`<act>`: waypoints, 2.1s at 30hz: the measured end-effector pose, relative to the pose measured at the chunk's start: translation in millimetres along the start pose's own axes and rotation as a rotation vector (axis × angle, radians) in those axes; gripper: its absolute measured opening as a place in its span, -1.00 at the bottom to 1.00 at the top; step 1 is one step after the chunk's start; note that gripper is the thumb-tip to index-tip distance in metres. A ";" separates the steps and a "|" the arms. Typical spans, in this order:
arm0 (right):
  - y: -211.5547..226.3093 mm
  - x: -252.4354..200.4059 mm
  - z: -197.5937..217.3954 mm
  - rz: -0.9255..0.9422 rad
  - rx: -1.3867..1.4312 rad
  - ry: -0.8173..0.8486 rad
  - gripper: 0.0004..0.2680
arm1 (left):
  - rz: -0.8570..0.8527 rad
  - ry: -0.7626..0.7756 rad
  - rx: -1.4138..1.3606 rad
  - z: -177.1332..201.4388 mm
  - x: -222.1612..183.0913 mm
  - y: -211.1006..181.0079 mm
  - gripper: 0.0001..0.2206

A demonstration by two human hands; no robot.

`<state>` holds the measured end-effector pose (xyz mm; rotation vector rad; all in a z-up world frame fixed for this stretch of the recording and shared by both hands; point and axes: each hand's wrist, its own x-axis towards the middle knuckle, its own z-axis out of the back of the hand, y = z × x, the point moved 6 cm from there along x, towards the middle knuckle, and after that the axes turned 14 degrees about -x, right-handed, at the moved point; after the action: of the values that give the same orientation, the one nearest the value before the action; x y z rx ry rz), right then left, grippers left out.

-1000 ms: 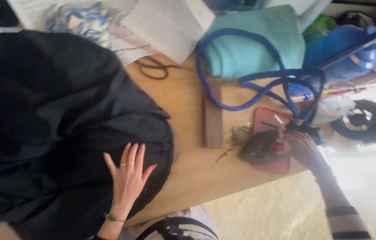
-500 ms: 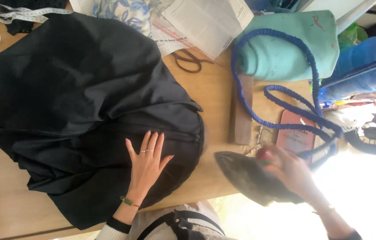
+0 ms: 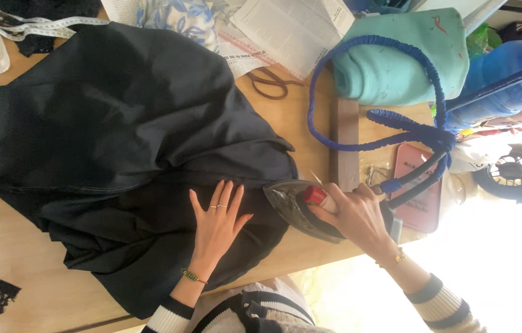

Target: Ironing and smoothing a black fabric garment piece on a work table using a steam iron.

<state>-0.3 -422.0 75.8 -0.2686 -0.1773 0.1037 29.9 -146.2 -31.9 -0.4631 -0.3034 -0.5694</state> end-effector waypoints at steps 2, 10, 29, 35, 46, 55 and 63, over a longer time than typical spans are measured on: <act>9.5 4.8 2.8 0.003 0.008 0.014 -0.67 | 0.006 -0.003 -0.014 6.6 -1.2 6.7 -0.43; 66.1 37.0 31.1 0.055 0.030 0.004 -0.68 | 0.125 -0.071 -0.008 29.6 -5.4 59.2 -0.44; 109.2 65.5 29.8 0.131 0.013 0.094 -0.62 | 0.327 -0.148 -0.232 28.2 -23.9 104.7 -0.53; 46.5 15.3 13.0 -0.003 -0.078 0.234 -0.63 | 0.321 -0.174 -0.184 42.3 -10.1 82.9 -0.52; 23.3 -6.8 24.8 -0.068 -0.048 0.462 -0.57 | -0.003 -0.012 -0.021 37.5 -9.6 49.9 -0.37; 99.2 52.8 41.4 0.127 -0.090 0.051 -0.65 | 0.067 -0.054 -0.206 29.9 -22.4 67.5 -0.47; 165.8 104.1 39.6 0.222 -0.039 -0.091 -0.64 | 0.311 -0.233 -0.462 33.3 -38.7 99.8 -0.68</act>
<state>81.3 -239.9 84.9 -0.3219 -0.2399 0.3335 51.6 -38.1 -52.1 -1.0079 -0.3138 -0.2763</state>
